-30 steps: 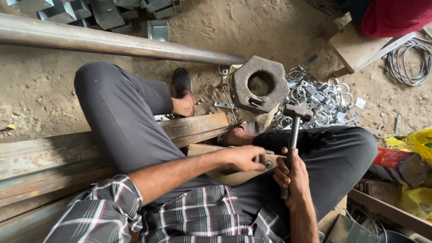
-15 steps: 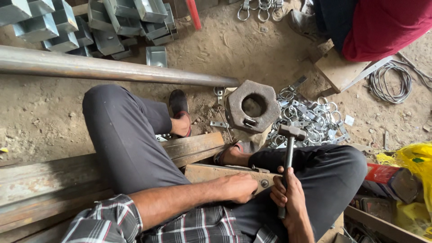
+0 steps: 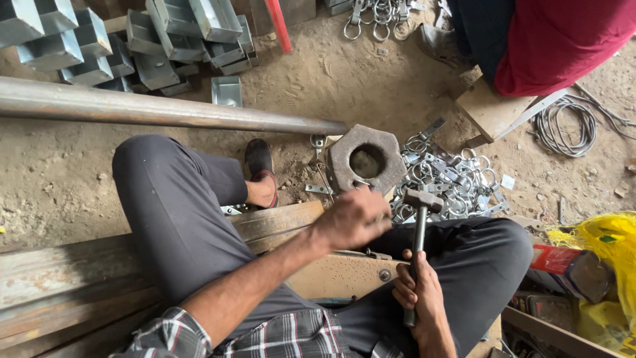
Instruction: The person assembles metal links and rings using a hammer and a metal jig. The person places small metal components into the jig, uses a hammer to shape or join them, and sets the completed links aside onto a pile on the floor.
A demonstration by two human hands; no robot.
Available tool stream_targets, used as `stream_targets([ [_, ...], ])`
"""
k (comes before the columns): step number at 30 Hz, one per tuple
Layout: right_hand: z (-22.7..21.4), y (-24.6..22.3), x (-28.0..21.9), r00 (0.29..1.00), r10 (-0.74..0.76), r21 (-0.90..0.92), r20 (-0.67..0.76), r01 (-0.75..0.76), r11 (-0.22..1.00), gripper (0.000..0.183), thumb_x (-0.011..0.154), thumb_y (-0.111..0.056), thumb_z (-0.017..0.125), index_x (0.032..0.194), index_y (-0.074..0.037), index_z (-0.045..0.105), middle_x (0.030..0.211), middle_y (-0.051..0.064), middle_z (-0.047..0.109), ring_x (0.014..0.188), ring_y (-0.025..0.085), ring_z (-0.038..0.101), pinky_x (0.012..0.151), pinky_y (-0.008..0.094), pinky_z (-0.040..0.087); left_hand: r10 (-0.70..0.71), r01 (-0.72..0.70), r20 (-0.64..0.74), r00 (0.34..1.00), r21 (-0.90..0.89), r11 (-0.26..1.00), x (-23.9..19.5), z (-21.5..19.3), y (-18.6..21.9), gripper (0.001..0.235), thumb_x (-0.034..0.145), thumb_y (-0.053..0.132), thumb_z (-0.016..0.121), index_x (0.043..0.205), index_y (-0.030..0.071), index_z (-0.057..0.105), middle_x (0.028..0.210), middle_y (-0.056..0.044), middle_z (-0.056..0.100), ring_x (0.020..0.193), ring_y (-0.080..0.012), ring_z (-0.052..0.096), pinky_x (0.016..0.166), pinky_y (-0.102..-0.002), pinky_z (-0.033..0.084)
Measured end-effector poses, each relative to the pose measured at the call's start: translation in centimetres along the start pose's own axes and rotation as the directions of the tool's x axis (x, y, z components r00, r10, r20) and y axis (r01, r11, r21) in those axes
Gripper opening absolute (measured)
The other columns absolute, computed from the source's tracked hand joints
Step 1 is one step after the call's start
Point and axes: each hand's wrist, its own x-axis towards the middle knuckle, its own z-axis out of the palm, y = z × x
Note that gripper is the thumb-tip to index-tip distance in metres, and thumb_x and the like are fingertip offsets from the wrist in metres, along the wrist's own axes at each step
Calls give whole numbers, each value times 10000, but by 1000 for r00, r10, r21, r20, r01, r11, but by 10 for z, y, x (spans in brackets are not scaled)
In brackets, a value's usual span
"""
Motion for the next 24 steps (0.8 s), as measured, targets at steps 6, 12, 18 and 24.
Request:
stream_targets([
  [6,1,-1,3,1000,5,-13,14,-4,1000,346,1072,-406,424,1066,-84,549,576,-39,323,376,37,282,320,194,242,-95,154,-307,947,174,973,11,-32,-34,488,621,328,894,1018,94,735,1275,-136,629,1287,-308,440,1034,-530,333],
  [12,3,-2,-2,1000,-7,2,19,7,1000,339,1070,-412,430,1070,-92,542,586,-43,328,382,30,289,323,187,247,-387,365,-159,908,-152,918,17,-35,-37,287,864,265,803,1104,160,686,1121,-76,736,1148,-273,622,1141,-501,303],
  [18,3,-4,-3,1000,-13,25,10,13,1000,338,1071,-410,426,1071,-93,542,580,-44,327,382,30,296,323,184,252,-249,187,-344,906,-202,961,18,-50,-35,266,924,87,745,1176,71,659,1111,-119,656,1039,-278,690,877,-387,559],
  [24,6,-4,-4,1000,-17,19,-7,17,1000,327,1071,-400,423,1066,-93,537,575,-41,329,375,33,298,314,184,256,-208,180,-289,934,-119,976,21,-46,-36,286,838,36,790,1109,59,701,1074,-94,680,955,-247,711,796,-341,587],
])
